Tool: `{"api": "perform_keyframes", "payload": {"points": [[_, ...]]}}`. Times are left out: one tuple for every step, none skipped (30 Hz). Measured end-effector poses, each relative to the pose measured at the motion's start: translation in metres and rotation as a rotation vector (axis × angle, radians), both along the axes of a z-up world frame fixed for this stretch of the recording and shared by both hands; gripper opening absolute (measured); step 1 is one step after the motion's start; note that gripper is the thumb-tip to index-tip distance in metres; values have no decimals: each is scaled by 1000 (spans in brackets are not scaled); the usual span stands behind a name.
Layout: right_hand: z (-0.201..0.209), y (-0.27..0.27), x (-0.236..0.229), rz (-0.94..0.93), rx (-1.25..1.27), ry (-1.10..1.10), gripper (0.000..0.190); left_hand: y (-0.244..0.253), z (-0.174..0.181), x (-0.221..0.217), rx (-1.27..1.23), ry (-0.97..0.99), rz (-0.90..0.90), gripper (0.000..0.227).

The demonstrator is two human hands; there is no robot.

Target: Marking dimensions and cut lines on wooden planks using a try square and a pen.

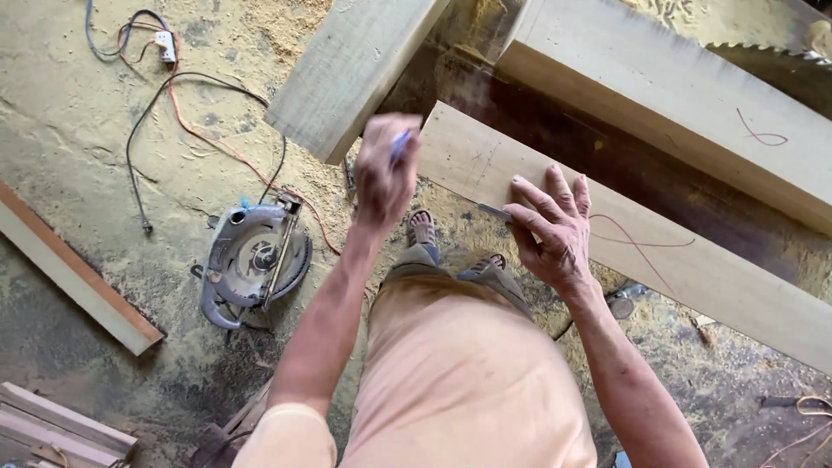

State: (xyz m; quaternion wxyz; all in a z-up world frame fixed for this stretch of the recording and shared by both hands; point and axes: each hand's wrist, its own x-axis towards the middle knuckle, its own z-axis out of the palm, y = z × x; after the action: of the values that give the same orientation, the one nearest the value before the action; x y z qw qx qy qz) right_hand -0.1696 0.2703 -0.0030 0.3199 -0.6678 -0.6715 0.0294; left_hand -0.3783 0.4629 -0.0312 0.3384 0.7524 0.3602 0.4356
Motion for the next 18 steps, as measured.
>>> {"api": "perform_keyframes", "payload": {"points": [[-1, 0, -1, -12, 14, 9, 16, -13, 5, -9, -107, -25, 6, 33], [-3, 0, -1, -24, 28, 17, 17, -26, 9, -18, -214, -49, 11, 48], [-6, -1, 1, -26, 25, 18, 17, -35, -2, -28, -218, -48, 9, 48], [-10, -2, 3, -34, 31, 54, 15, -45, -12, -38, -258, -31, 3, 47], [-13, -1, 5, -37, 40, 91, 13, -54, -23, -49, -296, -14, 0, 49], [-13, -3, 5, -35, 38, 91, 13, -60, -19, -51, -298, -14, 3, 49], [-14, -3, 4, -49, 32, 88, 13, -67, -15, -54, -403, -72, 19, 44], [-15, -4, 3, -63, 27, 85, 12, -74, -10, -57, -507, -131, 34, 38], [-16, -5, 3, -57, 26, 86, 12, -79, -7, -59, -507, -131, 41, 38], [-17, -7, 2, -79, 23, 82, 12, -84, -3, -61, -625, -133, 35, 35], [-18, -7, 2, -100, 22, 77, 13, -89, 0, -62, -741, -137, 29, 33], [-20, -8, 0, -93, 23, 77, 13, -90, 7, -58, -740, -140, 35, 33], [-22, -9, -2, -124, 45, 98, 16, -94, 14, -56, -694, -184, 10, 28], [-25, -11, -5, -156, 68, 120, 18, -96, 21, -53, -647, -226, -15, 23], [-25, -12, -7, -151, 65, 119, 18, -98, 21, -52, -649, -229, -10, 23], [-25, -12, -9, -168, 71, 114, 19, -99, 20, -50, -596, -203, -32, 16], [-26, -13, -11, -183, 76, 109, 21, -101, 20, -50, -544, -177, -52, 12], [-26, -14, -11, -177, 72, 110, 21, -105, 16, -49, -547, -177, -45, 12]]}}
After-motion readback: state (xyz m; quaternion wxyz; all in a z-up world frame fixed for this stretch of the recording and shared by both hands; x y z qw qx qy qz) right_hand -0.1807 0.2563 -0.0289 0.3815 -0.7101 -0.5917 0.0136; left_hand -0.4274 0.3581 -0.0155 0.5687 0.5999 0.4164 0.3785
